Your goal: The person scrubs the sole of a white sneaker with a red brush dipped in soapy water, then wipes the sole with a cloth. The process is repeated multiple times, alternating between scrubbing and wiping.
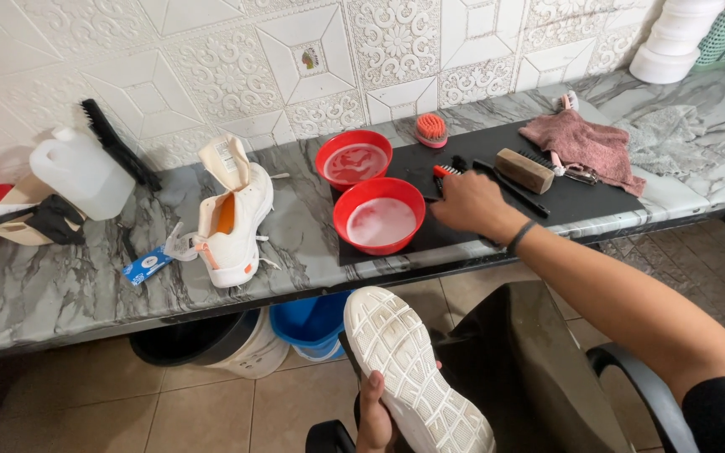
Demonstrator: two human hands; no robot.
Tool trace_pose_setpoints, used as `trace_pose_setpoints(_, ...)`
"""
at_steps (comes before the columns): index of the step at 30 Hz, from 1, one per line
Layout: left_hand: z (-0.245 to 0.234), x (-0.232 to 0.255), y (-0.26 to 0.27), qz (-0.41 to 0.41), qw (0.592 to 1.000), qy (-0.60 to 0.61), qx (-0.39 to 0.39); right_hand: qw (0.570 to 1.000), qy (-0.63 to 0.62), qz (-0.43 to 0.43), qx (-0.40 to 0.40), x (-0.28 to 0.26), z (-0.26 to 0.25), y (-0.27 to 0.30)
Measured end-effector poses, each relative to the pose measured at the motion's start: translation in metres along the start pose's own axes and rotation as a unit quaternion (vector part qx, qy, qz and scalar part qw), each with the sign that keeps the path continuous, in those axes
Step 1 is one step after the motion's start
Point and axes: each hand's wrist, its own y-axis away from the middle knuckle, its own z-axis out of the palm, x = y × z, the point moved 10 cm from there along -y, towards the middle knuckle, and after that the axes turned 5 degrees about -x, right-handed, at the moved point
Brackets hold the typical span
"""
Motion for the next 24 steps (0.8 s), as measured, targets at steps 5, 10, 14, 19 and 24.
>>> trace_pose_setpoints(5,0.006,0.006,-0.004,0.012,1.000,-0.002,0.014,0.982,0.000,-0.037,0.183,0.000,-0.073,-0.024)
trace_pose_setpoints(10,-0.007,-0.001,-0.002,0.020,0.996,0.042,0.071,0.967,0.054,-0.195,0.155,-0.064,-0.059,-0.057)
trace_pose_setpoints(14,-0.022,-0.002,0.008,0.011,0.976,0.112,0.187,0.909,0.272,-0.249,0.192,-0.092,-0.022,-0.075)
trace_pose_setpoints(19,-0.023,0.009,0.005,0.048,0.997,0.034,0.046,0.882,0.261,-0.269,0.285,-0.085,-0.045,-0.033)
trace_pose_setpoints(24,-0.105,-0.026,0.018,0.072,0.985,-0.122,0.101,0.858,0.205,-0.338,0.327,-0.070,-0.050,0.045)
